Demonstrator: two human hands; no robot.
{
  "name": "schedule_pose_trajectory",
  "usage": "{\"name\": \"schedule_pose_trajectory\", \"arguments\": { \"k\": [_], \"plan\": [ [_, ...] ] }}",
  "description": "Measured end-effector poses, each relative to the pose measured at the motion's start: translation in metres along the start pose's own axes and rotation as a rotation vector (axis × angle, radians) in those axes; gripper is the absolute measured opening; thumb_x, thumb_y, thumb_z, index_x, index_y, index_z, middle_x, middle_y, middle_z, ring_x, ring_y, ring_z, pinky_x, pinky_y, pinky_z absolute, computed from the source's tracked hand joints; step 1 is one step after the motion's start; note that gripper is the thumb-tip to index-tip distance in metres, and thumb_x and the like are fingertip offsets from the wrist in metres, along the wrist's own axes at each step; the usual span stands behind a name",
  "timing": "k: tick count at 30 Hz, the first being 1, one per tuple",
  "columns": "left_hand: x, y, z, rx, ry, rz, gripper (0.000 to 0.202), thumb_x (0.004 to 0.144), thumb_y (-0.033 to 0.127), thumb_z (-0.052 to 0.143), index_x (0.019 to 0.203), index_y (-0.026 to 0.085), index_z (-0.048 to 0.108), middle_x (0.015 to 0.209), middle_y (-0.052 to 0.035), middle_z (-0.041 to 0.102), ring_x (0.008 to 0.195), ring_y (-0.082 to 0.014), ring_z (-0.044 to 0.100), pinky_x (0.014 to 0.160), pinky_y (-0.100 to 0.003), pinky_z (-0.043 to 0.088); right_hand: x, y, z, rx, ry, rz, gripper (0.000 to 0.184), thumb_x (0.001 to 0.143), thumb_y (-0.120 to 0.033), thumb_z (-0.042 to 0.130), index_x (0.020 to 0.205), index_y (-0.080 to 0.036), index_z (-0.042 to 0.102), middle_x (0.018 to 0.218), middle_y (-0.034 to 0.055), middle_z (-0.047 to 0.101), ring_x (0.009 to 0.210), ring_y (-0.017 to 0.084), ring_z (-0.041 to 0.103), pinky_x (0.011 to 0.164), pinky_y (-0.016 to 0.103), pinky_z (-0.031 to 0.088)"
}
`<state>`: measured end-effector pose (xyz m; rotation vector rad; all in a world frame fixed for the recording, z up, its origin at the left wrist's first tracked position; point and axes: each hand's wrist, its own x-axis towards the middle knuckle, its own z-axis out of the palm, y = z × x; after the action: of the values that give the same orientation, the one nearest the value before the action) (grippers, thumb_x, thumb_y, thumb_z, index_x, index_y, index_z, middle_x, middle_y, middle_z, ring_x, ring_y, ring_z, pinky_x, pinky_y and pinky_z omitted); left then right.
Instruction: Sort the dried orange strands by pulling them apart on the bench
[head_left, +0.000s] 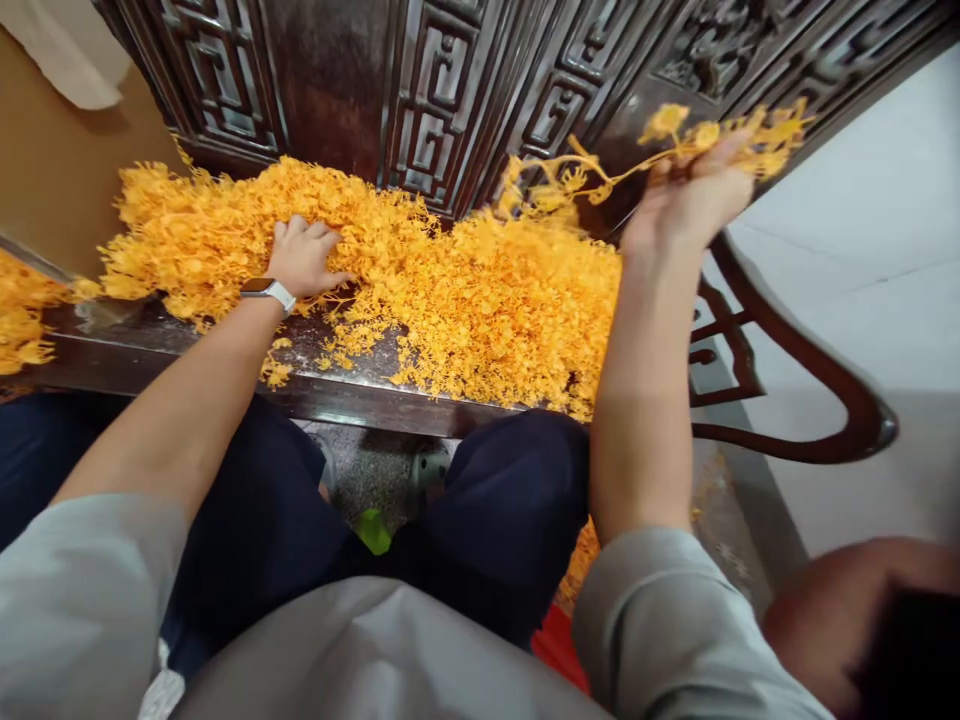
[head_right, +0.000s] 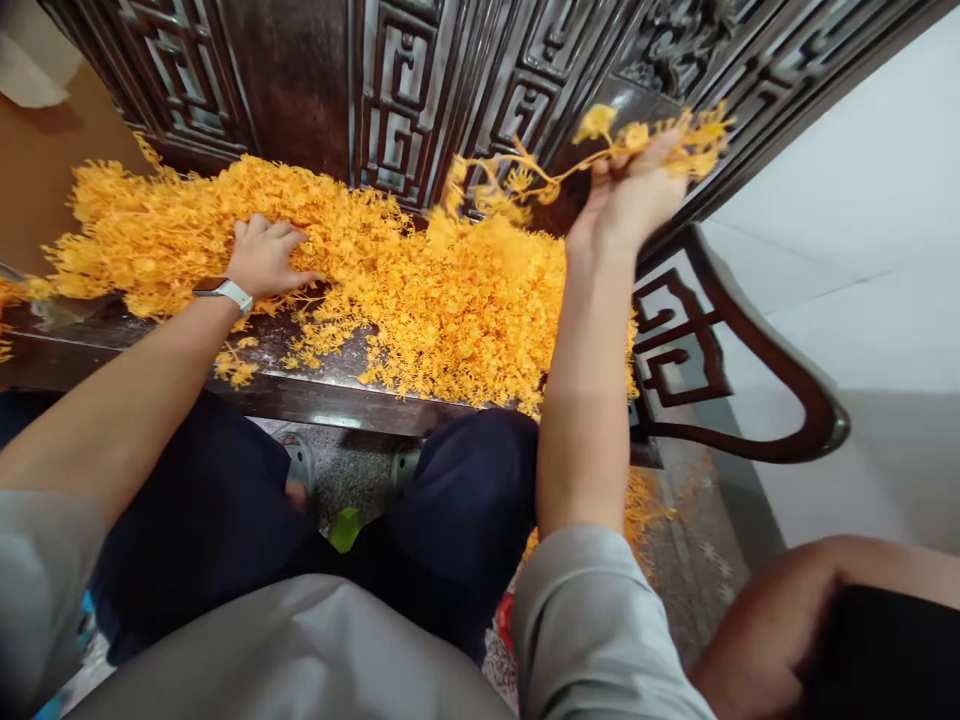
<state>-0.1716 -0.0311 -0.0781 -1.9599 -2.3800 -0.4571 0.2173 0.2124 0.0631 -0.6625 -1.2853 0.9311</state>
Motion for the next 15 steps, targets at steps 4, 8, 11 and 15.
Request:
{"name": "schedule_pose_trajectory", "arguments": {
  "k": [4,8,11,15],
  "plan": [
    [-0.001,0.009,-0.004,0.006,-0.006,-0.016,0.084,0.093,0.079,0.052,0.136,0.007,0.063,0.147,-0.0244,0.06,0.14,-0.0494,0.039,0.113,-0.061,0.027,-0.021,-0.027,-0.026,0.073,0.172,-0.014,0.053,0.079,-0.088,0.066,0.076,-0.04,0.046,0.082,0.0052,0.064,0.106,0.026,0.054,0.098,0.04,0.044],
    [-0.005,0.018,-0.005,-0.004,0.018,0.037,0.107,0.09,0.094,0.035,0.143,0.003,0.054,0.156,-0.0269,0.05,0.141,-0.05,0.033,0.116,-0.067,0.02,-0.046,-0.041,-0.016,0.123,0.072,0.07,0.067,0.04,-0.088,0.086,0.076,-0.041,0.053,0.085,0.0014,0.07,0.113,0.026,0.049,0.099,0.037,0.045],
    [-0.003,0.029,-0.007,-0.107,0.092,0.048,0.112,0.083,0.094,0.051,0.156,0.009,0.044,0.17,-0.0254,0.029,0.14,-0.0513,0.028,0.115,-0.072,0.017,-0.054,-0.06,-0.006,-0.116,-0.036,0.088,0.061,0.057,-0.096,0.07,0.084,-0.042,0.059,0.087,0.0024,0.071,0.129,0.026,0.049,0.094,0.039,0.048],
    [0.001,0.065,-0.02,-0.336,0.39,0.037,0.105,0.076,0.091,0.067,0.151,0.019,0.054,0.162,-0.0193,0.04,0.135,-0.0451,0.035,0.115,-0.068,0.021,-0.075,-0.09,0.009,-0.074,-0.149,0.054,0.037,0.083,-0.067,0.071,0.107,-0.041,0.061,0.112,-0.0004,0.073,0.13,0.025,0.059,0.088,0.038,0.054]
  ]
}}
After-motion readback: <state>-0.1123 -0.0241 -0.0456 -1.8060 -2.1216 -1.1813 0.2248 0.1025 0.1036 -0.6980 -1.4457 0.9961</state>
